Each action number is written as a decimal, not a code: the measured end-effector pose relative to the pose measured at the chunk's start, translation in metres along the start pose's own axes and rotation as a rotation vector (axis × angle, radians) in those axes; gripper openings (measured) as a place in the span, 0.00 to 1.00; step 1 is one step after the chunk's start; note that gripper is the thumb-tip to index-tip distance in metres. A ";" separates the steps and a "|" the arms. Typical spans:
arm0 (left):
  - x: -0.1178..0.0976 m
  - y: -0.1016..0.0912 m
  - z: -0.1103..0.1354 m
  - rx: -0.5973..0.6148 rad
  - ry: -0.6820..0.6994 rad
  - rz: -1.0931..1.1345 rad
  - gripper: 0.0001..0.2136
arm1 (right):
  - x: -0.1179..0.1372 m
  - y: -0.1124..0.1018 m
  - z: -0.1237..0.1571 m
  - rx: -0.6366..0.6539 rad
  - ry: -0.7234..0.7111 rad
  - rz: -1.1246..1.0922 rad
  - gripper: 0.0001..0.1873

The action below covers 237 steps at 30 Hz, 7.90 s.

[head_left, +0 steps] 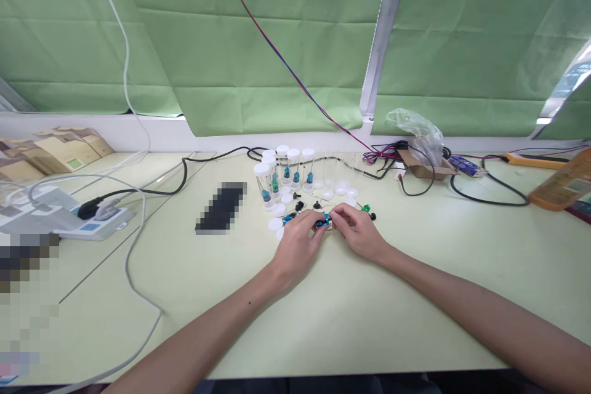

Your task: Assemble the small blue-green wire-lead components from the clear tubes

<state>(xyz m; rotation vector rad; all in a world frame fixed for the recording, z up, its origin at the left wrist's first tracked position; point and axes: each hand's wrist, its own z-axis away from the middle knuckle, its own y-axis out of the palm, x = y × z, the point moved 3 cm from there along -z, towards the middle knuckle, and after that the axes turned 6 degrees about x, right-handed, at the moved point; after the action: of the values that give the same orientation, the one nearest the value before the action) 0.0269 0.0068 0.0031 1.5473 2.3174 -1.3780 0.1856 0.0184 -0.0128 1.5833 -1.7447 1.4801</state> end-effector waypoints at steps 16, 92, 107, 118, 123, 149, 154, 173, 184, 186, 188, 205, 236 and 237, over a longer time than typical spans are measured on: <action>-0.003 0.005 0.004 0.084 0.004 -0.007 0.05 | -0.007 0.000 -0.002 -0.023 0.074 0.114 0.27; 0.002 0.004 0.003 0.055 -0.072 0.040 0.04 | -0.007 0.000 -0.002 -0.016 0.049 0.117 0.26; 0.003 0.003 0.001 0.001 -0.024 0.027 0.08 | -0.003 -0.001 0.000 -0.056 0.013 0.164 0.23; 0.003 0.002 0.001 -0.031 -0.015 0.010 0.08 | 0.002 -0.001 0.001 -0.014 -0.035 0.033 0.12; 0.003 0.000 0.001 -0.053 -0.013 0.001 0.07 | 0.004 -0.001 0.001 0.011 -0.033 0.069 0.16; 0.005 0.000 0.000 -0.044 -0.028 0.018 0.06 | 0.002 0.001 0.005 0.036 -0.052 -0.055 0.13; 0.005 0.000 0.000 -0.038 -0.033 0.029 0.07 | 0.002 -0.001 0.006 -0.043 -0.079 -0.068 0.11; 0.001 -0.001 0.000 -0.034 -0.005 0.032 0.07 | 0.000 0.002 0.003 0.022 -0.046 -0.060 0.13; 0.000 0.001 0.001 0.007 -0.014 0.036 0.07 | -0.001 0.001 0.002 -0.002 -0.015 0.008 0.14; -0.001 0.001 0.001 0.015 -0.016 0.034 0.07 | 0.000 0.001 0.002 -0.009 -0.020 0.027 0.15; -0.001 0.001 0.001 0.021 -0.017 0.034 0.06 | 0.000 0.001 0.001 -0.016 -0.022 0.050 0.15; 0.001 0.002 0.000 0.055 -0.024 0.001 0.06 | 0.001 0.000 0.000 -0.056 0.013 0.102 0.14; 0.000 0.006 0.002 0.184 -0.095 0.019 0.12 | 0.001 0.002 0.003 -0.026 -0.041 0.114 0.09; 0.001 0.007 0.002 0.192 -0.095 0.013 0.12 | 0.001 0.002 0.003 -0.026 -0.038 0.117 0.09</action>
<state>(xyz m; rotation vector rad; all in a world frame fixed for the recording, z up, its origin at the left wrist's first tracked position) 0.0308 0.0066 -0.0029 1.5025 2.1724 -1.6747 0.1845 0.0147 -0.0142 1.5302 -1.8993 1.4824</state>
